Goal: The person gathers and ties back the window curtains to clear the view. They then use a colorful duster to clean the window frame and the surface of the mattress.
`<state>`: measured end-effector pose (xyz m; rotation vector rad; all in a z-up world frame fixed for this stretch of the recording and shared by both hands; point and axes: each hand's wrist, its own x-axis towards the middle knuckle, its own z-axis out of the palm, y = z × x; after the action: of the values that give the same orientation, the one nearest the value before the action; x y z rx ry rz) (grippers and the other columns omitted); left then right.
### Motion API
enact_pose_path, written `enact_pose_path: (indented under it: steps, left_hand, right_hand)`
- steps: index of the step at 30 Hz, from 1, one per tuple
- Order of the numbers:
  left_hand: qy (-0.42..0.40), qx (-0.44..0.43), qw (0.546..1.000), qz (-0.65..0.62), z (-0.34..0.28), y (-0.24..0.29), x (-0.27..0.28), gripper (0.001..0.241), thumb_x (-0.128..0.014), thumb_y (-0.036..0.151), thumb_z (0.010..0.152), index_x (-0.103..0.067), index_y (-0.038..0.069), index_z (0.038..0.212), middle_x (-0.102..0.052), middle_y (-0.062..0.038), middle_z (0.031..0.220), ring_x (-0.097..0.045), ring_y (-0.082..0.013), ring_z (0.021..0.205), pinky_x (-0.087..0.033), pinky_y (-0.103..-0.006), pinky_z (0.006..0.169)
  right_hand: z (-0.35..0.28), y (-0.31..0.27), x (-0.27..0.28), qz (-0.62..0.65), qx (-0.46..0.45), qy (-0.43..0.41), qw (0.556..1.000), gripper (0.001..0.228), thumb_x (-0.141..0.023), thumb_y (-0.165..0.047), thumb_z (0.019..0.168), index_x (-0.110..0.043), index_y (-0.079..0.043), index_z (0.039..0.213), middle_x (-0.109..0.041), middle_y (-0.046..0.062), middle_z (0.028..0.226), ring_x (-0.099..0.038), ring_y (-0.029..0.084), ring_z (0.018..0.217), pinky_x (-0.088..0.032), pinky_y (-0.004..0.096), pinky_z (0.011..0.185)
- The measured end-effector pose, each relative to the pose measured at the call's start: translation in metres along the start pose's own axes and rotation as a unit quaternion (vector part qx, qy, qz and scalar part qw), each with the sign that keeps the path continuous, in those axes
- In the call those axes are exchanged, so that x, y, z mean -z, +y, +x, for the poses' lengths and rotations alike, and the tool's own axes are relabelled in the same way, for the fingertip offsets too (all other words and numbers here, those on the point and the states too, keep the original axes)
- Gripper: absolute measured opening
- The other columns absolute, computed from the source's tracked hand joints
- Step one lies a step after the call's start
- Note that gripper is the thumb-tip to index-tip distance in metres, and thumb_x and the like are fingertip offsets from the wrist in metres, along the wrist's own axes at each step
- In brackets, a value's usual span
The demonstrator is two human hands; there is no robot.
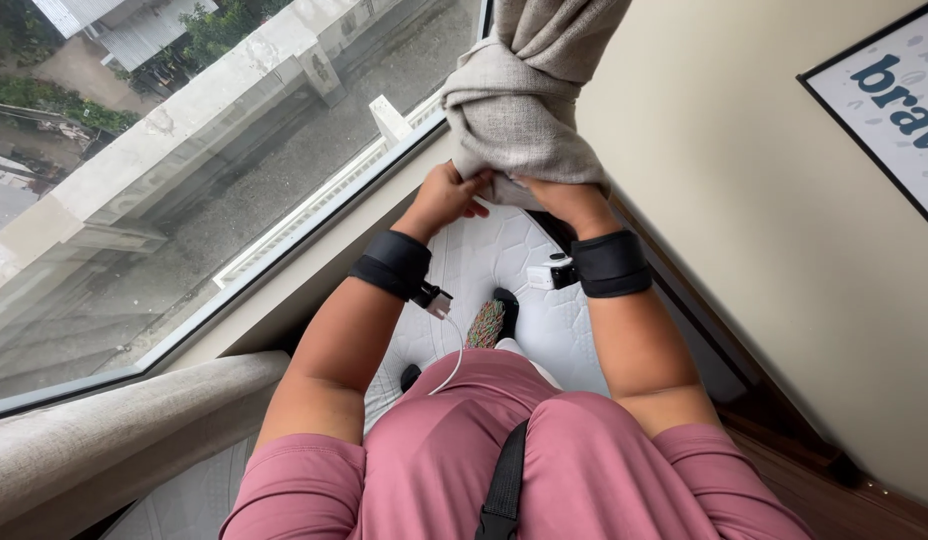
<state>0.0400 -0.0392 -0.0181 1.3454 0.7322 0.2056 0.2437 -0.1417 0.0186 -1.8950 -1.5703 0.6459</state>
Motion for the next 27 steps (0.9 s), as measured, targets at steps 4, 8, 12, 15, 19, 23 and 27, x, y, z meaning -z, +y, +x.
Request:
enact_pose_path:
  steps: [4, 8, 12, 15, 19, 23, 27]
  left_hand:
    - [0.110, 0.024, 0.991, -0.068, 0.006, 0.014, 0.003, 0.027, -0.062, 0.023, 0.102, -0.063, 0.001, 0.117, -0.074, -0.011, 0.094, -0.075, -0.0204, 0.064, -0.056, -0.0293, 0.051]
    - [0.209, -0.022, 0.965, -0.157, 0.043, -0.014, 0.021, 0.030, -0.051, 0.012, 0.100, -0.054, 0.004, 0.129, -0.073, -0.012, 0.107, -0.078, -0.0235, 0.080, -0.067, -0.0329, 0.063]
    - [0.090, -0.152, 0.947, -0.270, 0.049, -0.039, 0.026, 0.047, -0.066, 0.006, 0.102, -0.053, 0.001, 0.147, -0.068, -0.014, 0.130, -0.069, -0.0234, 0.108, -0.060, -0.0345, 0.090]
    - [0.096, -0.075, 0.953, -0.277, 0.024, -0.008, 0.017, 0.079, -0.067, 0.001, 0.087, -0.027, 0.016, 0.153, -0.065, -0.014, 0.127, -0.068, -0.0269, 0.111, -0.059, -0.0396, 0.091]
    - [0.127, 0.052, 0.970, -0.203, 0.022, -0.005, 0.011, 0.084, -0.070, 0.010, 0.088, -0.022, 0.021, 0.156, -0.061, -0.008, 0.133, -0.065, -0.0239, 0.115, -0.057, -0.0454, 0.087]
    - [0.106, 0.047, 0.980, -0.159, 0.050, -0.058, 0.014, 0.075, -0.072, 0.015, 0.095, -0.033, 0.012, 0.160, -0.060, -0.010, 0.143, -0.060, -0.0294, 0.124, -0.053, -0.0494, 0.091]
    - [0.083, -0.089, 0.987, -0.102, 0.061, -0.078, 0.013, 0.078, -0.079, 0.008, 0.095, -0.038, 0.006, 0.161, -0.059, -0.014, 0.155, -0.056, -0.0320, 0.142, -0.047, -0.0455, 0.114]
  right_hand:
    - [-0.008, -0.006, 0.014, 0.115, 0.057, 0.060, 0.990, 0.073, -0.080, -0.032, 0.094, -0.048, 0.000, 0.151, -0.056, 0.018, 0.146, -0.053, 0.032, 0.133, -0.043, 0.042, 0.110]
    - [-0.021, -0.043, 0.024, 0.464, -0.125, -0.008, 0.877, 0.068, -0.081, -0.024, 0.085, -0.055, -0.005, 0.145, -0.067, 0.008, 0.118, -0.061, 0.018, 0.094, -0.051, 0.035, 0.071]
    - [-0.015, -0.044, 0.012, 0.400, -0.198, -0.026, 0.894, 0.067, -0.079, -0.028, 0.083, -0.053, -0.012, 0.143, -0.068, 0.003, 0.112, -0.061, 0.013, 0.086, -0.050, 0.034, 0.059]
    - [-0.009, 0.009, -0.018, 0.267, -0.068, -0.010, 0.961, 0.066, -0.080, -0.029, 0.089, -0.051, -0.006, 0.144, -0.066, 0.006, 0.127, -0.062, 0.014, 0.109, -0.051, 0.035, 0.084]
    - [-0.001, 0.072, -0.066, 0.204, -0.063, -0.015, 0.977, 0.070, -0.082, -0.032, 0.090, -0.054, 0.000, 0.146, -0.066, 0.016, 0.138, -0.061, 0.025, 0.128, -0.050, 0.039, 0.107]
    - [0.007, 0.087, -0.084, 0.140, -0.098, 0.019, 0.985, 0.088, -0.084, -0.038, 0.082, -0.041, -0.003, 0.151, -0.053, 0.021, 0.148, -0.051, 0.032, 0.138, -0.044, 0.040, 0.107]
    - [0.017, 0.091, -0.091, 0.120, -0.104, 0.050, 0.986, 0.087, -0.084, -0.042, 0.083, -0.043, -0.002, 0.149, -0.055, 0.024, 0.146, -0.052, 0.035, 0.137, -0.045, 0.041, 0.106]
